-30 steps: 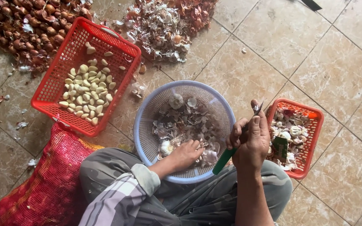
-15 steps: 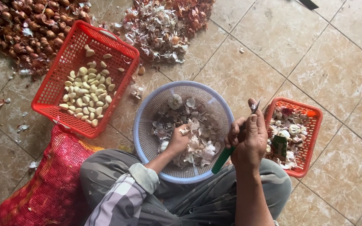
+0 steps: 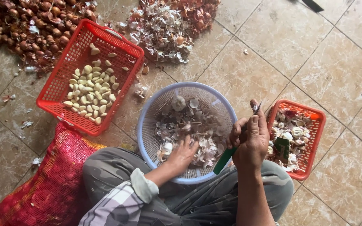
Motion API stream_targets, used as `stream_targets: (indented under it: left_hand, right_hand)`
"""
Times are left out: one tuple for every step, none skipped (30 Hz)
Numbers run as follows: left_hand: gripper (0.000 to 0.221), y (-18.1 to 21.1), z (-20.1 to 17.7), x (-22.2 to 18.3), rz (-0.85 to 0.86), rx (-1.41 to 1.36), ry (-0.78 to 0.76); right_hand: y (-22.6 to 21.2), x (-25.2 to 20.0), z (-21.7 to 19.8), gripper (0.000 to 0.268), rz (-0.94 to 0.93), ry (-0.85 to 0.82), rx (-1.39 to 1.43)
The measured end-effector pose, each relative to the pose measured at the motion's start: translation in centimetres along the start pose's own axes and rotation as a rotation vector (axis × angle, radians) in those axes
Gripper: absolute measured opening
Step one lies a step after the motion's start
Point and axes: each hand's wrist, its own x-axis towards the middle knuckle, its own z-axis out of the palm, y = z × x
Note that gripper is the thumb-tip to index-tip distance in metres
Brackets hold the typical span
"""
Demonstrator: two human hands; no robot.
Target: Peeling garlic or shallot cloves by hand and with a knife, then sorting them into baskets.
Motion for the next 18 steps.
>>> stream_targets:
  left_hand:
    - [0.077,-0.8,2.1,0.8,0.000,0.000,0.005]
    - [0.052,-1.5,4.2,1.7,0.037,-0.031,0.052]
    - [0.028,-2.4,6.2,2.6,0.074,-0.061,0.100]
    - [0.028,-2.8,6.9,3.5,0.074,-0.059,0.104]
    - [0.022,-3.4,7.7,4.3,0.051,-0.162,0.168]
    - [0.019,-3.9,8.5,5.0,0.027,-0.265,0.232]
    - [0.019,-1.4,4.4,3.8,0.027,-0.265,0.234]
    - [0.033,1.2,0.3,2.5,0.053,-0.243,0.219]
    - [0.052,3.7,-3.7,1.3,0.081,-0.223,0.203]
    - [0.052,3.6,-3.8,1.1,0.081,-0.225,0.203]
    - [0.067,3.3,-3.9,1.0,0.090,-0.109,0.111]
    - [0.092,3.1,-4.0,0.9,0.099,0.008,0.020]
    - [0.092,1.3,-1.7,2.1,0.100,0.009,0.016]
    - [0.042,-0.6,0.6,3.3,0.166,0.141,0.286]
    - [0.023,-2.5,2.9,4.5,0.234,0.272,0.557]
    - [0.023,-4.2,1.4,5.5,0.238,0.273,0.554]
    - [0.015,-5.9,0.0,6.4,0.228,0.380,0.674]
    - [0.037,-7.7,-1.4,7.3,0.217,0.487,0.795]
  right_hand:
    - [0.0,-0.1,0.0,0.052,-0.003,-0.004,-0.001]
    - [-0.1,-0.1,0.0,0.051,-0.002,0.006,0.006]
    - [-0.1,-0.1,0.1,0.050,-0.001,0.017,0.015]
    - [-0.1,0.0,0.2,0.050,-0.004,0.013,0.015]
    - [-0.2,-0.1,0.3,0.050,-0.005,0.014,0.013]
    - [-0.2,-0.1,0.4,0.050,-0.006,0.014,0.012]
    - [-0.1,-0.1,0.4,0.050,-0.006,0.012,0.012]
    - [0.0,0.0,0.4,0.049,-0.003,0.013,0.020]
    - [0.1,0.0,0.3,0.049,0.002,0.016,0.026]
    - [0.1,-0.1,0.3,0.049,0.002,0.017,0.024]
    - [0.1,-0.1,0.3,0.050,0.011,0.019,0.017]
    - [0.0,0.0,0.4,0.050,0.019,0.022,0.009]
    - [0.1,-0.1,0.4,0.050,0.019,0.026,0.010]
    - [0.1,-0.1,0.4,0.050,0.016,0.020,-0.002]
    - [0.1,-0.1,0.5,0.050,0.012,0.015,-0.014]
    - [0.1,-0.1,0.5,0.050,0.011,0.020,-0.014]
    - [0.1,-0.1,0.5,0.050,0.017,0.012,-0.017]
    - [0.1,-0.1,0.6,0.050,0.023,0.004,-0.021]
